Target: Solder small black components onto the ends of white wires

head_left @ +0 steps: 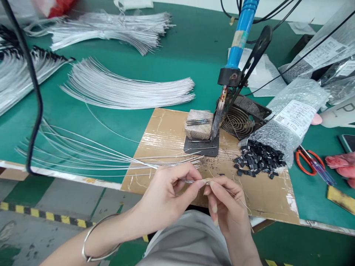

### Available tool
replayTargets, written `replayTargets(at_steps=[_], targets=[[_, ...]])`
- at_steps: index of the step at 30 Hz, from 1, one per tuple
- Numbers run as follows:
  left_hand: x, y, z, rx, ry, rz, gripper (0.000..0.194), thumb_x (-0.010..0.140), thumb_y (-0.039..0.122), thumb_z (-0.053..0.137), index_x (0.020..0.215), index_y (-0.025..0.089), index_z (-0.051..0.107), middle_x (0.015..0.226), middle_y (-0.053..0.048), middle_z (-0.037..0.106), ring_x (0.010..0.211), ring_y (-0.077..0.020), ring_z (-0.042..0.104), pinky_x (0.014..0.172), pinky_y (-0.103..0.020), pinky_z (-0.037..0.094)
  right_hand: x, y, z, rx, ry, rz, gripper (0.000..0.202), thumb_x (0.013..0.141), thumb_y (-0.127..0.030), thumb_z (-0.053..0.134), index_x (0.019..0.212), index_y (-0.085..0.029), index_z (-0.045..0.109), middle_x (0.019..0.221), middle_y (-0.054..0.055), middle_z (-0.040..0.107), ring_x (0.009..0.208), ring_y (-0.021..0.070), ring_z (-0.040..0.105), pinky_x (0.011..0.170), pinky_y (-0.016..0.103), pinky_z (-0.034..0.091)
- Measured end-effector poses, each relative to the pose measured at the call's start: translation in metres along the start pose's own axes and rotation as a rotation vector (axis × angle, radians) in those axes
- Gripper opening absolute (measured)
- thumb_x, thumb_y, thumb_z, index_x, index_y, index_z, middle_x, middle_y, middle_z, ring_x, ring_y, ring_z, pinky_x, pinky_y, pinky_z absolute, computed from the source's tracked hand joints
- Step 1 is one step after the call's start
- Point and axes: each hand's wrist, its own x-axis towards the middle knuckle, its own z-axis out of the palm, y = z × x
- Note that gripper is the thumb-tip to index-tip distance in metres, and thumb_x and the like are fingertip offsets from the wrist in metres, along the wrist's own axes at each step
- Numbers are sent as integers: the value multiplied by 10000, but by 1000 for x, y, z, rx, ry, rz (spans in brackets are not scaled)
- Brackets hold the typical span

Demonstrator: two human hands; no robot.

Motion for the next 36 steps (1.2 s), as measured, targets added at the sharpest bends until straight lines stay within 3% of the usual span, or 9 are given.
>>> replayTargets(at_steps=[6, 13, 19, 24, 32, 36], targets=[[-2, -4, 5, 25, 58, 43, 211, 936, 254, 573, 769, 166, 667, 614, -6, 628, 490, -90, 440, 432, -216, 280, 1, 5, -1, 27, -19, -37, 143, 785, -355, 845, 797, -215, 818, 655, -30, 693, 370, 2, 470, 329, 67, 416], [-3, -9, 12, 50, 157, 118, 192, 934, 209, 602, 760, 168, 672, 541, 46, 537, 439, -65, 313, 394, -212, 223, 6, 11, -5, 37, -51, -94, 118, 806, -337, 826, 813, -219, 828, 677, -9, 732, 349, 4, 473, 310, 57, 403], [-6, -12, 17, -20, 191, 118, 170, 933, 204, 614, 779, 163, 672, 616, -3, 647, 480, -86, 483, 421, -202, 343, 7, 12, -1, 57, -13, -133, 127, 786, -336, 840, 798, -210, 829, 660, -6, 729, 350, 6, 465, 295, 45, 391], [-5, -12, 20, -90, 212, 110, 160, 922, 223, 654, 774, 165, 669, 640, -15, 670, 502, -95, 538, 452, -198, 409, 6, 13, 1, 55, 6, -144, 119, 800, -334, 831, 817, -216, 832, 658, 3, 732, 364, 14, 483, 300, 43, 400], [-2, -6, 16, -120, 222, 70, 165, 912, 240, 640, 762, 176, 669, 581, 6, 606, 490, -93, 486, 419, -197, 334, 4, 13, -3, 39, -36, -161, 180, 866, -375, 774, 961, -233, 833, 737, 15, 751, 417, 40, 553, 330, 79, 470], [-2, -7, 16, -145, 221, 79, 145, 908, 215, 636, 770, 183, 663, 595, 15, 622, 484, -82, 455, 422, -193, 325, 4, 16, -5, -14, -31, -179, 137, 868, -348, 778, 937, -245, 835, 739, 16, 758, 419, 49, 573, 351, 100, 501]])
